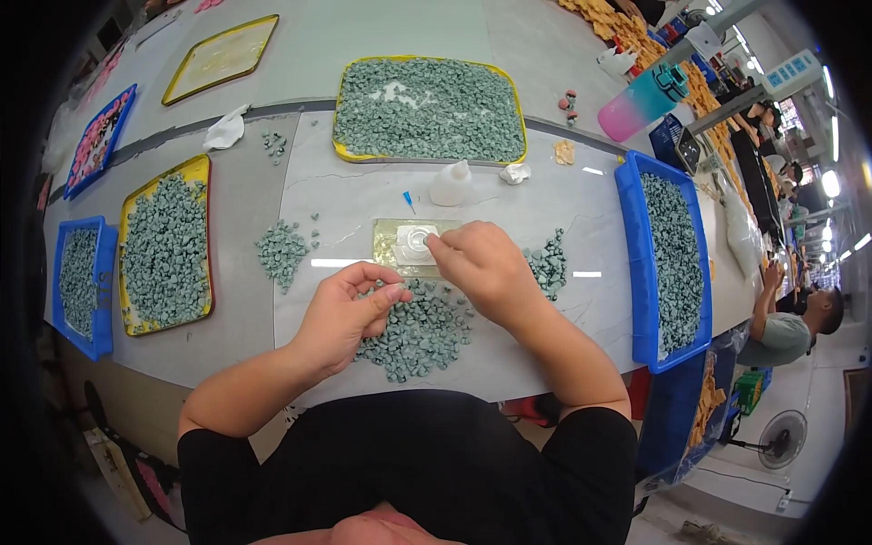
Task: Sorting small green toy components and placing them onto a template on a workbench.
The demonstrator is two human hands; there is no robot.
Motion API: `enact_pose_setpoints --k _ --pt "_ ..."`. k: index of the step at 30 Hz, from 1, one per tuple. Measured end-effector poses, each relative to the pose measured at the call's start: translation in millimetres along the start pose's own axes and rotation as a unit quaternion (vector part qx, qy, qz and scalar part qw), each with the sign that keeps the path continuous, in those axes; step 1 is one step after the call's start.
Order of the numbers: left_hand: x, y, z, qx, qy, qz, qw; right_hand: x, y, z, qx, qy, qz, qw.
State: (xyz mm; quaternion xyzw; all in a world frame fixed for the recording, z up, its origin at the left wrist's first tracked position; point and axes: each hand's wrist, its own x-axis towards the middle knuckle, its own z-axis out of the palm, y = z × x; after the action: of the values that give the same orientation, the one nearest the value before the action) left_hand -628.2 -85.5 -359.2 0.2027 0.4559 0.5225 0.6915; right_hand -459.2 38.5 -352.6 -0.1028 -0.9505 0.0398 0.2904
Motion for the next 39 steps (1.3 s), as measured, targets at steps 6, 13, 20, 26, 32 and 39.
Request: enact_pose_setpoints --k 6,13,20,26,32,39 --pt "-1.2 -3.1 -6.5 -0.028 0.004 0.019 0.999 2.6 -15.3 2.6 0.379 0.023 0.371 0.847" --pt "-2.6 -4.4 -11.1 -0.088 -0.019 0.005 0.996 1.1 -23.2 9.6 0.595 0.023 0.499 0.63" --pt "-2.1 -0.9 -13.6 -0.125 -0.062 -0.062 0.988 0.4 -32.5 14.0 0.594 0.025 0.478 0.647" --pt "-2.0 1.2 -11.5 -0.123 -0.067 -0.079 0.987 4.7 -40.1 14.7 0.276 0.049 0.202 0.939" --pt "-4.4 -0.5 -10.9 -0.122 -0.067 -0.08 0.987 6.6 -39.8 16.7 0.158 0.085 0.008 0.984" --pt "-10.2 -1.0 -10.9 -0.134 -0.064 -0.068 0.987 6.4 -42.6 21.8 0.071 0.088 -0.086 0.99"
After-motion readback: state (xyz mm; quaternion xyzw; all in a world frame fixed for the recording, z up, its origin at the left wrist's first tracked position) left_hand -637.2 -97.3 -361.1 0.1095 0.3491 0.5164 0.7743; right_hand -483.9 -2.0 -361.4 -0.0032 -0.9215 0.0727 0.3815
